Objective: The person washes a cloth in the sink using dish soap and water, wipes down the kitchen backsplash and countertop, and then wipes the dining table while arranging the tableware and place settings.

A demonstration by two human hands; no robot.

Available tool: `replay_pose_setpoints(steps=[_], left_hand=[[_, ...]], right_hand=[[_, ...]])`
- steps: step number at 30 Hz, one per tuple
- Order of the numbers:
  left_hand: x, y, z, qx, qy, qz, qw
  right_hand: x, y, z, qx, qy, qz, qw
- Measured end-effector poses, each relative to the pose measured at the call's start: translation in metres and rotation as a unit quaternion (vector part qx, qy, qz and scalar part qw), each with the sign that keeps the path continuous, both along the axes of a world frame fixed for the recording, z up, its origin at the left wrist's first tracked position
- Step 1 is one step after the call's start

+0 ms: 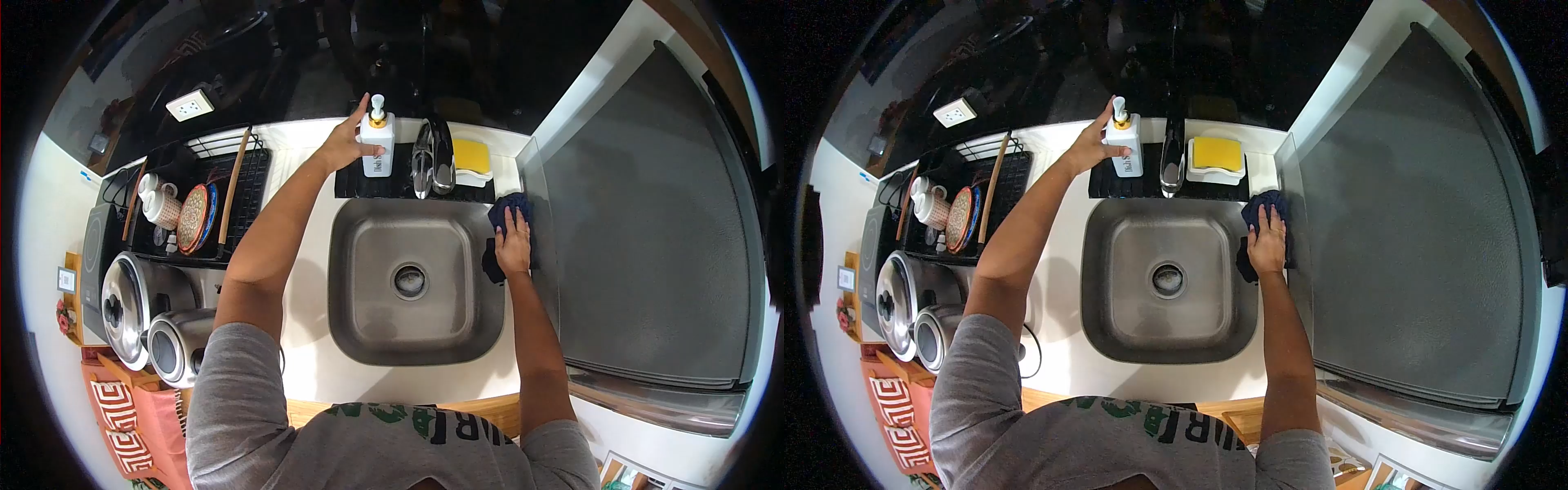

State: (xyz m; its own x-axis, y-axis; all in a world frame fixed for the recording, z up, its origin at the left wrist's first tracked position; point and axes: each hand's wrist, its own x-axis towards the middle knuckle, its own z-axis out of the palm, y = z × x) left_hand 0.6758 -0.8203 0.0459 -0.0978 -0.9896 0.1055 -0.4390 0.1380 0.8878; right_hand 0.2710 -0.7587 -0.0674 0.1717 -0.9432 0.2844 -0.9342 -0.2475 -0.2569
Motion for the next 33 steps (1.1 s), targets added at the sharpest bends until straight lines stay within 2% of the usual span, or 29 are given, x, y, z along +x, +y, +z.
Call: replay_pose_setpoints(steps=[6,14,21,27,33], left_hand=[[0.002,-0.001,-0.006,-0.012,0.053,-0.006,0.998],[0.001,-0.005,-0.002,0.001,-0.007,-0.007,1.0],[0.002,-0.007,-0.005,0.001,0.009,-0.012,1.0],[0.0,-0.003,-0.004,-0.004,-0.038,0.009,0.999],[-0.003,0.014,-0.018,-0.018,0.067,0.005,0.998]], right_hand=[[0.0,0.0,0.001,0.001,0.003,-0.002,1.0],[0.0,0.001,0.002,-0.004,-0.008,0.005,1.0],[0.0,0.0,0.0,-0.002,-0.01,0.003,1.0],[0.0,0.001,0.0,-0.009,-0.006,-0.001,1.0],[0.0,-0.001,-0.002,-0.003,-0.004,-0.005,1.0]])
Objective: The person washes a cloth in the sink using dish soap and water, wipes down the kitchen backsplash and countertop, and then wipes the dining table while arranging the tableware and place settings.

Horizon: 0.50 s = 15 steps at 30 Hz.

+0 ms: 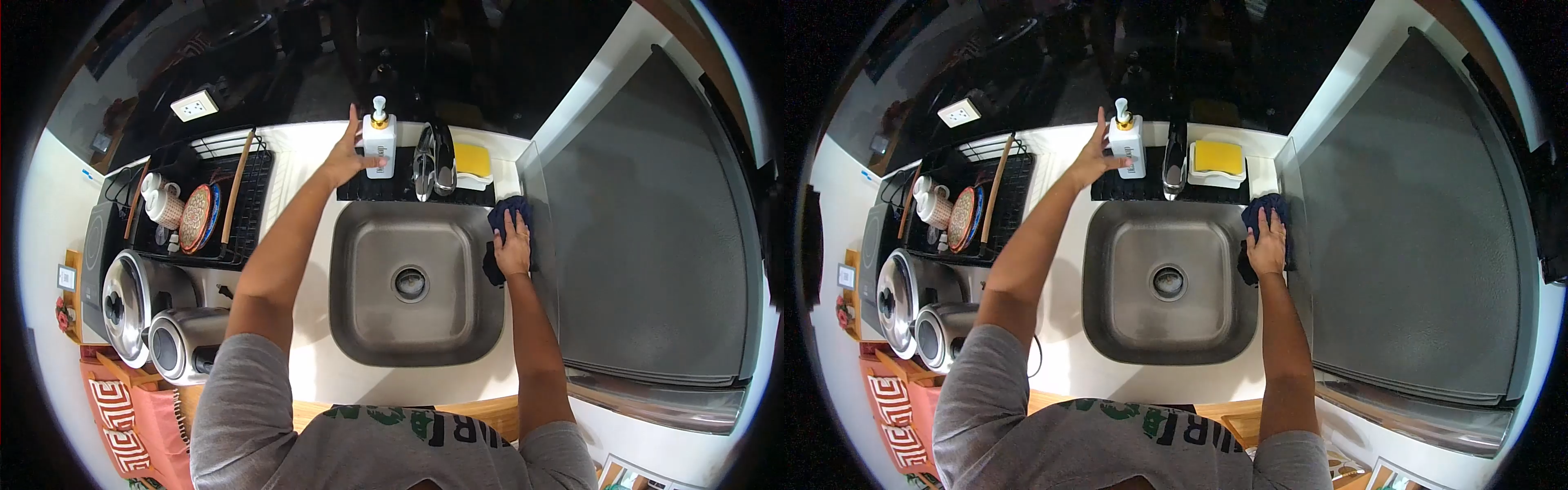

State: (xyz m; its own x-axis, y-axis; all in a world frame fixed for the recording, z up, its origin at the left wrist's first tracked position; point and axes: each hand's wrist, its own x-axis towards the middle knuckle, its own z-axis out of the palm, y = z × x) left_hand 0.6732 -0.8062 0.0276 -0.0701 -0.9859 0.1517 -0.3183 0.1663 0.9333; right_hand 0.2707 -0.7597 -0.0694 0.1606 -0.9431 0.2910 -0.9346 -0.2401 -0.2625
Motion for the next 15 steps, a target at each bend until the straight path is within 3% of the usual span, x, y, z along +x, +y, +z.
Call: replay_pose_setpoints(steps=[2,3,6,8,9,10,12,14,15], left_hand=[[-0.01,0.018,-0.009,0.023,0.096,0.038,0.994],[-0.013,0.027,-0.02,0.018,0.087,0.085,0.992],[-0.04,0.074,-0.052,-0.07,0.141,0.221,0.962],[-0.064,0.122,-0.068,-0.06,0.17,0.224,0.958],[-0.082,0.153,-0.056,-0.034,0.202,0.212,0.956],[-0.096,0.179,-0.074,-0.067,0.173,0.17,0.968],[-0.128,0.24,-0.077,0.07,0.239,0.06,0.967],[-0.151,0.266,-0.056,0.129,0.288,-0.002,0.949],[-0.158,0.277,-0.029,0.182,0.339,-0.003,0.923]], right_hand=[[0.0,0.003,0.002,0.0,-0.004,-0.004,1.0],[0.002,0.007,0.003,0.003,-0.009,-0.009,1.0],[0.001,0.038,0.004,-0.036,-0.032,-0.007,0.999],[-0.002,0.074,0.005,-0.077,-0.042,-0.028,0.996],[-0.005,0.095,0.009,-0.056,-0.075,-0.048,0.994],[-0.007,0.117,0.015,-0.033,-0.108,-0.067,0.991],[-0.001,0.156,0.022,0.009,-0.239,-0.161,0.958],[0.041,0.19,0.072,0.082,-0.367,-0.133,0.917],[0.053,0.198,0.077,0.068,-0.341,-0.034,0.937]])
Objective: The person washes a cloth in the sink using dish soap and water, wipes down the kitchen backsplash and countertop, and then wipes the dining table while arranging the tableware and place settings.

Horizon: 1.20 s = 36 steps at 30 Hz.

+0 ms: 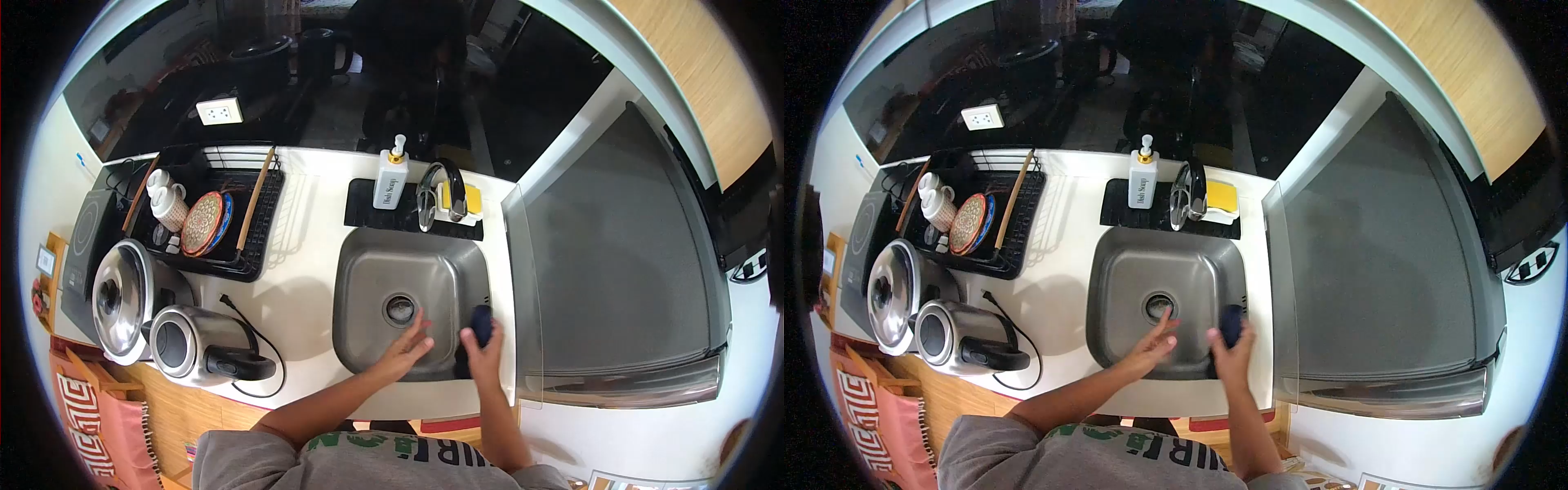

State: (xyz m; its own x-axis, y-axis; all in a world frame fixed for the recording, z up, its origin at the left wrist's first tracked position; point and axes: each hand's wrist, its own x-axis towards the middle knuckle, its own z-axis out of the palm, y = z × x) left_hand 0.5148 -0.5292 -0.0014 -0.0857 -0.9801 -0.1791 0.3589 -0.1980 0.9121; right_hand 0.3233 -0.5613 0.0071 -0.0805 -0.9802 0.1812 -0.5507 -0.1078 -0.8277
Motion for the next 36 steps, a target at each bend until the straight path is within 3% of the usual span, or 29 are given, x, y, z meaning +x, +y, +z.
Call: replay_pose_setpoints(steps=[1,3,4,5,7,8,9,11,12,13,15,17,19,22,24,25,26,27,29,30,31,33,36], left_hand=[[-0.004,0.01,0.014,0.057,0.056,-0.012,0.997],[-0.002,0.007,0.021,0.035,0.078,0.01,0.996],[0.004,0.006,0.031,0.067,0.176,0.027,0.982],[0.009,0.004,0.04,0.061,0.177,0.031,0.982],[0.016,0.003,0.053,0.083,0.121,0.032,0.989],[0.012,0.005,0.064,0.099,0.029,0.039,0.994],[0.009,0.005,0.063,0.036,0.023,0.018,0.999],[0.008,-0.002,0.062,-0.013,-0.013,-0.01,1.0],[0.009,-0.004,0.064,-0.056,-0.052,-0.042,0.996],[0.009,-0.003,0.067,-0.141,-0.185,0.011,0.972],[0.01,-0.002,0.078,-0.281,-0.281,0.135,0.907],[0.025,-0.012,0.078,-0.253,-0.286,0.153,0.912],[0.04,-0.021,0.084,-0.221,-0.291,0.173,0.915],[0.062,-0.034,0.089,-0.082,-0.222,0.103,0.966],[0.068,-0.028,0.115,-0.078,-0.285,0.176,0.939],[0.068,-0.027,0.123,-0.076,-0.344,0.224,0.909],[0.069,-0.032,0.113,-0.154,-0.356,0.273,0.88],[0.061,-0.035,0.106,-0.153,-0.355,0.273,0.881],[0.036,-0.045,0.099,-0.326,-0.465,0.172,0.805],[0.021,-0.05,0.092,-0.342,-0.34,0.207,0.851],[0.016,-0.056,0.086,-0.347,-0.337,0.2,0.852],[0.014,-0.064,0.09,-0.366,-0.368,0.143,0.843],[0.006,-0.064,0.096,-0.391,-0.373,0.122,0.833]], right_hand=[[0.01,0.012,0.004,-0.043,0.026,0.088,0.995],[0.051,0.038,0.078,0.146,-0.254,0.116,0.949],[0.048,0.035,0.068,0.052,-0.194,0.151,0.968],[0.052,0.035,0.064,0.048,-0.193,0.157,0.967],[0.064,0.036,0.057,-0.064,-0.18,0.23,0.954],[0.078,0.045,0.058,-0.054,-0.15,0.267,0.95],[0.094,0.055,0.057,-0.116,-0.078,0.22,0.965],[0.107,0.057,0.061,-0.07,-0.23,0.108,0.965],[0.108,0.049,0.061,-0.106,-0.215,0.071,0.968],[0.108,0.045,0.067,-0.081,-0.223,0.063,0.969],[0.109,0.033,0.066,-0.091,-0.269,0.098,0.954],[0.115,0.024,0.076,-0.099,-0.248,0.115,0.957],[0.125,0.012,0.081,-0.058,-0.353,0.133,0.924],[0.129,-0.004,0.077,-0.006,-0.417,0.168,0.893],[0.132,-0.012,0.093,0.021,-0.442,0.139,0.886],[0.128,-0.022,0.099,0.032,-0.475,0.129,0.87],[0.129,-0.025,0.111,0.043,-0.495,0.152,0.854],[0.127,-0.027,0.12,0.051,-0.514,0.171,0.839],[0.114,-0.033,0.104,0.208,-0.685,0.239,0.656],[0.109,-0.033,0.095,0.175,-0.628,0.295,0.698],[0.1,-0.037,0.091,0.167,-0.63,0.29,0.701],[0.091,-0.042,0.096,0.145,-0.521,0.256,0.802],[0.059,-0.062,0.118,-0.016,-0.426,0.275,0.861]])
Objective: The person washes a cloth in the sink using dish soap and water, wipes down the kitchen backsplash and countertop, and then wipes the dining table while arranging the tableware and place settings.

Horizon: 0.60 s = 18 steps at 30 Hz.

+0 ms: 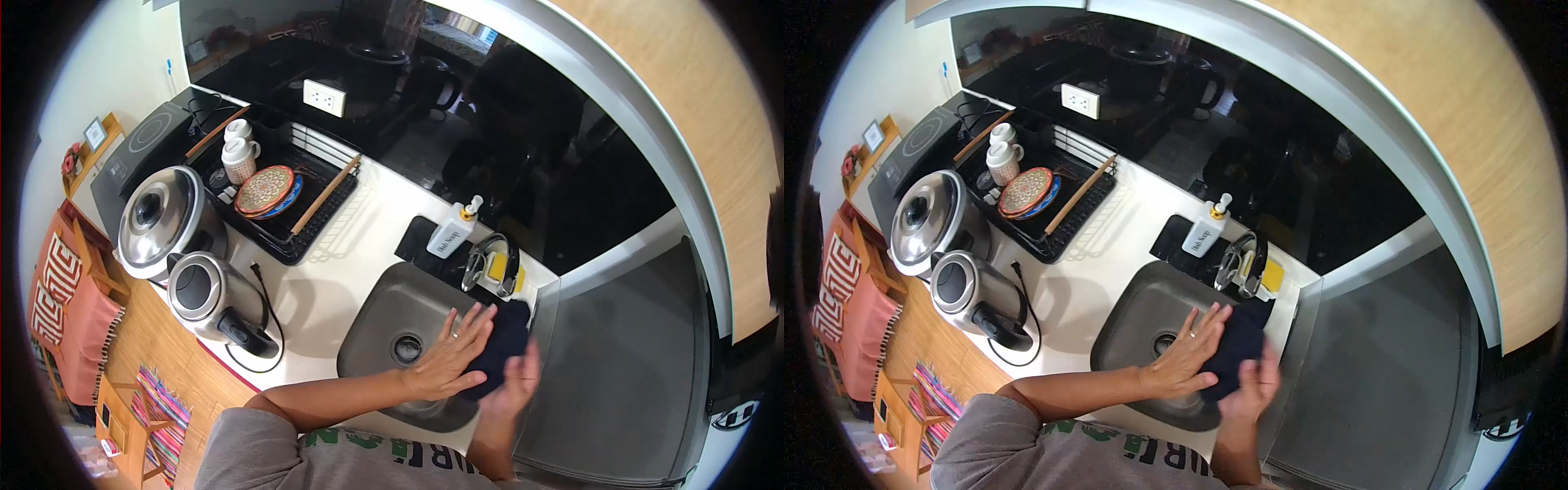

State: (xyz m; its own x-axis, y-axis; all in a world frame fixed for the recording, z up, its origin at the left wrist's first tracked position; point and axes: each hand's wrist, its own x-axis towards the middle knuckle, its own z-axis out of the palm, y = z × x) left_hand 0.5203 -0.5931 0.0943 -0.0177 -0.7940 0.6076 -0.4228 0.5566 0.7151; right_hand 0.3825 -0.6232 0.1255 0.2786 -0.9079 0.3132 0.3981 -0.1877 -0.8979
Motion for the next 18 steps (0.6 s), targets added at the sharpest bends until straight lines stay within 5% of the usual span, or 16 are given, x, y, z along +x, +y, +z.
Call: replay_pose_setpoints(steps=[4,8,9,11,13,14,18], left_hand=[[0.018,0.013,-0.005,0.027,0.001,-0.012,1.0],[0.057,0.054,-0.036,0.093,-0.013,0.017,0.995],[0.065,0.07,-0.043,0.093,-0.014,0.024,0.995],[0.08,0.102,-0.055,0.189,0.002,0.054,0.98],[0.096,0.132,-0.077,0.213,-0.005,0.073,0.974],[0.102,0.145,-0.086,0.242,-0.011,0.081,0.967],[0.13,0.184,-0.105,0.3,0.037,0.041,0.952]], right_hand=[[-0.023,-0.083,0.09,-0.183,-0.029,-0.243,0.952],[-0.047,-0.239,0.128,-0.252,-0.065,-0.315,0.913],[-0.059,-0.291,0.128,-0.28,0.069,-0.435,0.853],[-0.044,-0.349,0.12,-0.341,0.117,-0.45,0.817],[-0.001,-0.362,0.122,-0.279,0.237,-0.651,0.665],[0.006,-0.378,0.117,-0.328,0.333,-0.655,0.594],[0.168,-0.315,0.111,-0.501,0.325,-0.532,0.601]])
